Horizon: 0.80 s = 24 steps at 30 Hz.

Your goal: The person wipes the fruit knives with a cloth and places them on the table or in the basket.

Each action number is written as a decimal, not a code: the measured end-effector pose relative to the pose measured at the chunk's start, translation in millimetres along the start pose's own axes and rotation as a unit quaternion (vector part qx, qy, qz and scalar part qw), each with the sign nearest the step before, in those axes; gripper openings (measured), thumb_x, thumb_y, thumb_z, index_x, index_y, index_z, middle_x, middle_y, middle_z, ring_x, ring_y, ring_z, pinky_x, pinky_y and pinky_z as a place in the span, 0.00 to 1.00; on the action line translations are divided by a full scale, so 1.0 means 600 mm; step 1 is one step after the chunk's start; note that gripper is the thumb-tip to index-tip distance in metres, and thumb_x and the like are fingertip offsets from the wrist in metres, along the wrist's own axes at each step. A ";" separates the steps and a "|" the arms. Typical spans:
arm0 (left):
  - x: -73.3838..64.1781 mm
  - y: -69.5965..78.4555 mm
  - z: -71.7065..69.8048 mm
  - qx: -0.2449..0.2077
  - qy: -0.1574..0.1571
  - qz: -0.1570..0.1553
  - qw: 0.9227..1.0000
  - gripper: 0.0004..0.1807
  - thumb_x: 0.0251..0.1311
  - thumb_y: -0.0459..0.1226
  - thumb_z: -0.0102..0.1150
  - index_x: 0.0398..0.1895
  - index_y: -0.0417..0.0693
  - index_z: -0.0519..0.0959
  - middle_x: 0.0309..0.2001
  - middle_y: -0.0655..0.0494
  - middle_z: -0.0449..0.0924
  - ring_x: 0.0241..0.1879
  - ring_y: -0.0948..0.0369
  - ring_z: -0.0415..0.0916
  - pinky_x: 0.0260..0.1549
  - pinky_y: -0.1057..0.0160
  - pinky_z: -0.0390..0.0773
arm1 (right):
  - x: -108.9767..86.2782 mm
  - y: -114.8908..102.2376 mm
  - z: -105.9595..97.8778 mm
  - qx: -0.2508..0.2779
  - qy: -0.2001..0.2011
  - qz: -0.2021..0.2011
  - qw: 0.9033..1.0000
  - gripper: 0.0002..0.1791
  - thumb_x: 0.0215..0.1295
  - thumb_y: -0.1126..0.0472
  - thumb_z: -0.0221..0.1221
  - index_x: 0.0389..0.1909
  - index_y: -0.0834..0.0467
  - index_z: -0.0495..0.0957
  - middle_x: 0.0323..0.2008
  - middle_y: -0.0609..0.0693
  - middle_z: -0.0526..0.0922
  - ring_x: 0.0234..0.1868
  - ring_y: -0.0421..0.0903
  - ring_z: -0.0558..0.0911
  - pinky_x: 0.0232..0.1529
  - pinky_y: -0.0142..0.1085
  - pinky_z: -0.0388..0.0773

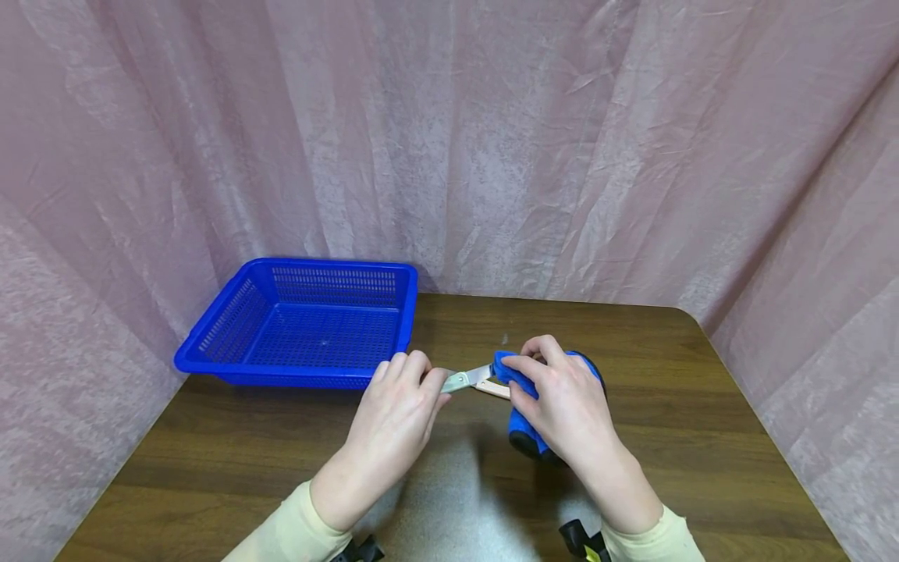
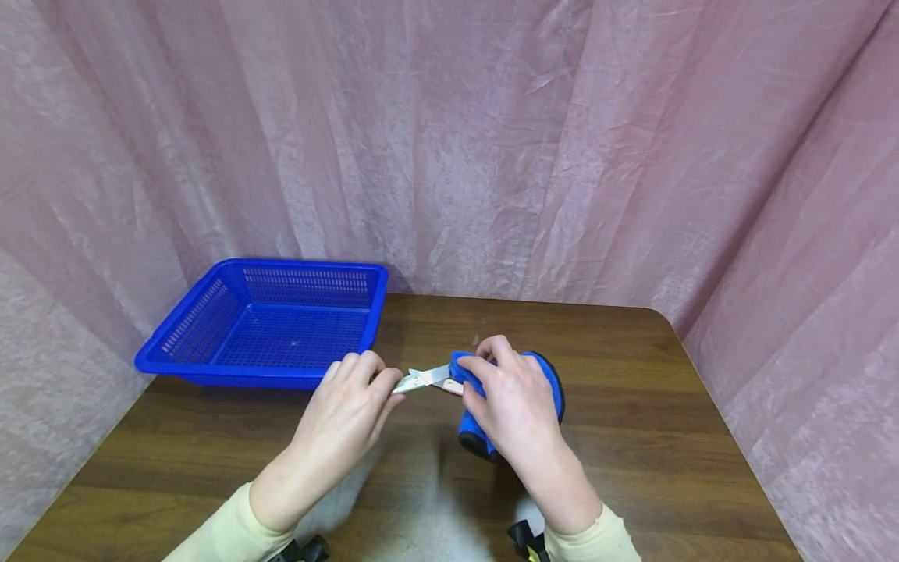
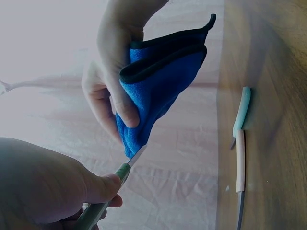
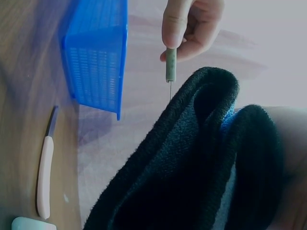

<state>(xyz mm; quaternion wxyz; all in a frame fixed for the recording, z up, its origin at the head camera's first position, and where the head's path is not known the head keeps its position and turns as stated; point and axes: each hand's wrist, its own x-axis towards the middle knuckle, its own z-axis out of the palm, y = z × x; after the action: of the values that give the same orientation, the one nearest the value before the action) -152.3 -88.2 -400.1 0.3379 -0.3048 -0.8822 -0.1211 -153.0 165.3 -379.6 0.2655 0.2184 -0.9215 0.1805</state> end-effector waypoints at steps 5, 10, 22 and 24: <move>0.000 -0.001 -0.001 -0.002 -0.003 -0.002 1.000 0.12 0.64 0.38 0.79 0.43 0.44 0.85 0.37 0.52 0.73 0.34 0.49 0.71 0.33 0.54 0.68 | 0.000 0.003 -0.002 0.002 0.002 0.009 1.000 0.17 0.61 0.64 0.78 0.52 0.53 0.94 0.49 0.50 0.82 0.38 0.48 0.87 0.51 0.54 0.82; 0.001 -0.001 -0.001 -0.001 -0.006 -0.002 1.000 0.12 0.64 0.39 0.79 0.42 0.44 0.85 0.37 0.52 0.73 0.34 0.49 0.71 0.33 0.54 0.68 | 0.001 0.005 -0.004 0.001 0.000 0.020 1.000 0.17 0.62 0.64 0.77 0.52 0.52 0.94 0.49 0.51 0.83 0.39 0.49 0.88 0.50 0.54 0.82; 0.002 -0.001 -0.001 -0.002 0.000 0.001 1.000 0.12 0.63 0.38 0.79 0.42 0.44 0.85 0.36 0.52 0.73 0.33 0.49 0.71 0.33 0.54 0.68 | 0.001 0.012 -0.009 0.002 -0.012 0.052 0.999 0.17 0.63 0.64 0.75 0.53 0.53 0.93 0.50 0.51 0.83 0.40 0.54 0.88 0.53 0.56 0.81; 0.003 -0.001 -0.001 -0.001 0.001 0.002 1.000 0.12 0.63 0.38 0.79 0.42 0.44 0.85 0.36 0.52 0.73 0.33 0.49 0.71 0.33 0.54 0.68 | 0.002 0.013 -0.010 0.002 -0.015 0.056 0.998 0.17 0.63 0.63 0.75 0.54 0.53 0.93 0.50 0.51 0.83 0.41 0.54 0.88 0.53 0.56 0.81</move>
<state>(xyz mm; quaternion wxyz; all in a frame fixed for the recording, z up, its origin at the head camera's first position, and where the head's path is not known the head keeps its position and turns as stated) -153.3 -88.4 -398.4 0.3384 -0.3063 -0.8814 -0.1218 -155.2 174.0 -376.0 0.2413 0.1695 -0.9358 0.1933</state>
